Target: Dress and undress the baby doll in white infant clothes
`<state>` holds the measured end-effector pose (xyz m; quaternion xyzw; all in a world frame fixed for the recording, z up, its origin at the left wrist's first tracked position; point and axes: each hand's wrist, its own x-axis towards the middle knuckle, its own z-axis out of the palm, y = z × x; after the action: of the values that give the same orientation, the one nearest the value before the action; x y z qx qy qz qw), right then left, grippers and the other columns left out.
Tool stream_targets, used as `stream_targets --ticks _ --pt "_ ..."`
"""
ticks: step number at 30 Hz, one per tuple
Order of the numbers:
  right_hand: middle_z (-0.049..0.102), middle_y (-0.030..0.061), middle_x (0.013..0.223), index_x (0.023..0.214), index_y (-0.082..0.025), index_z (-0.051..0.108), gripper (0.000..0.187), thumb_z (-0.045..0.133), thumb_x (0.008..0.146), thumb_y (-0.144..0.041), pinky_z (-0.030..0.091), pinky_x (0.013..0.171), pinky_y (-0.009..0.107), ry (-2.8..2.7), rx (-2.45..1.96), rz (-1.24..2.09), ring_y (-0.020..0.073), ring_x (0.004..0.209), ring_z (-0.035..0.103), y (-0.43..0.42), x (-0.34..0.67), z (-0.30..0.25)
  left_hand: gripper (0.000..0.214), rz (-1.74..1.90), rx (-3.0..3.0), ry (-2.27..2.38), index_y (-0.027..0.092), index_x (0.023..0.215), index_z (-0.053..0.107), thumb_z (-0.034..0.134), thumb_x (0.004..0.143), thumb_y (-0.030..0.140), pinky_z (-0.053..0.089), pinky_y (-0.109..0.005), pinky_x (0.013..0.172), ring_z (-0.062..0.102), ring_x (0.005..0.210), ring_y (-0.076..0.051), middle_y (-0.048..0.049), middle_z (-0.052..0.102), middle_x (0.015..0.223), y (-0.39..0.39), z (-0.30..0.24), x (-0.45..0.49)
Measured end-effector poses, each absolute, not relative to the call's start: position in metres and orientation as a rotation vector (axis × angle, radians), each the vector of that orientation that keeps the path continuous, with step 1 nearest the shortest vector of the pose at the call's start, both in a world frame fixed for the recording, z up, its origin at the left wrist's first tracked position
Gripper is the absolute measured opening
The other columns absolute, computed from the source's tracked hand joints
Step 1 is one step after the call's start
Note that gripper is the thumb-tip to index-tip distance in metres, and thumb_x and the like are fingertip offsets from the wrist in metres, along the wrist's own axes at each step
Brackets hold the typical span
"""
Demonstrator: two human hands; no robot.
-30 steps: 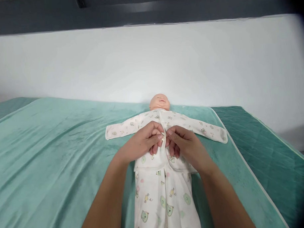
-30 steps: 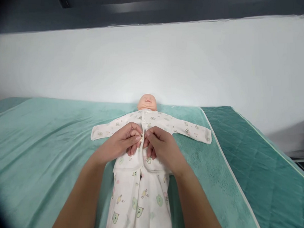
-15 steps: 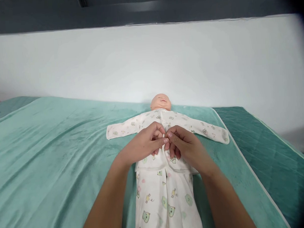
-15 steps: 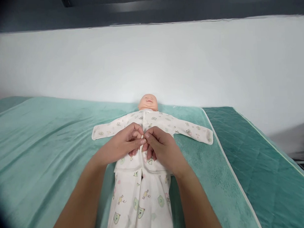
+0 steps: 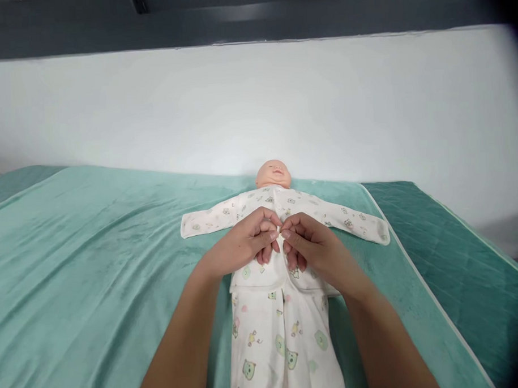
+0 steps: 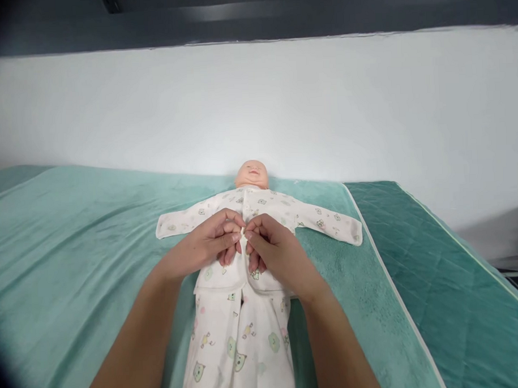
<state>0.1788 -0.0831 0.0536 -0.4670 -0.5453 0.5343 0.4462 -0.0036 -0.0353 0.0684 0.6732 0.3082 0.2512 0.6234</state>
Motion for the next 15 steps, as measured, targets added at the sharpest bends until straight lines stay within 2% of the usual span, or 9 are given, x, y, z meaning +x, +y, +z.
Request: stream_targets --ticks 5,10,15 --pt "0.056 -0.0056 0.065 0.091 -0.022 0.052 0.019 0.051 0.097 -0.04 0.041 0.05 0.021 -1.358 -1.172 1.307 0.009 0.052 0.053 -0.0841 0.1785 0.0532 0.017 0.567 1.544 0.733 0.025 0.107 0.05 0.049 0.093 0.034 0.044 -0.023 0.055 0.052 0.056 -0.009 0.0043 0.056 0.071 -0.0365 0.0712 -0.0039" --pt "0.054 -0.0058 0.062 0.09 -0.022 0.053 0.017 0.049 0.098 -0.037 0.04 0.05 0.022 -1.384 -1.18 1.29 0.0091 0.051 0.051 -0.0828 0.1784 0.0505 0.01 0.535 1.598 0.798 0.022 0.095 0.053 0.049 0.086 0.022 0.04 -0.02 0.051 0.051 0.054 -0.007 0.0031 0.058 0.072 -0.0369 0.0718 -0.0047" --pt "0.054 -0.006 0.066 0.09 -0.023 0.053 0.014 0.049 0.097 -0.035 0.039 0.049 0.021 -1.41 -1.199 1.277 0.0085 0.051 0.051 -0.082 0.178 0.0499 0.008 0.493 1.6 0.813 0.021 0.092 0.052 0.051 0.085 0.025 0.04 -0.02 0.049 0.051 0.052 -0.007 0.0022 0.061 0.076 -0.0369 0.0744 -0.0059"
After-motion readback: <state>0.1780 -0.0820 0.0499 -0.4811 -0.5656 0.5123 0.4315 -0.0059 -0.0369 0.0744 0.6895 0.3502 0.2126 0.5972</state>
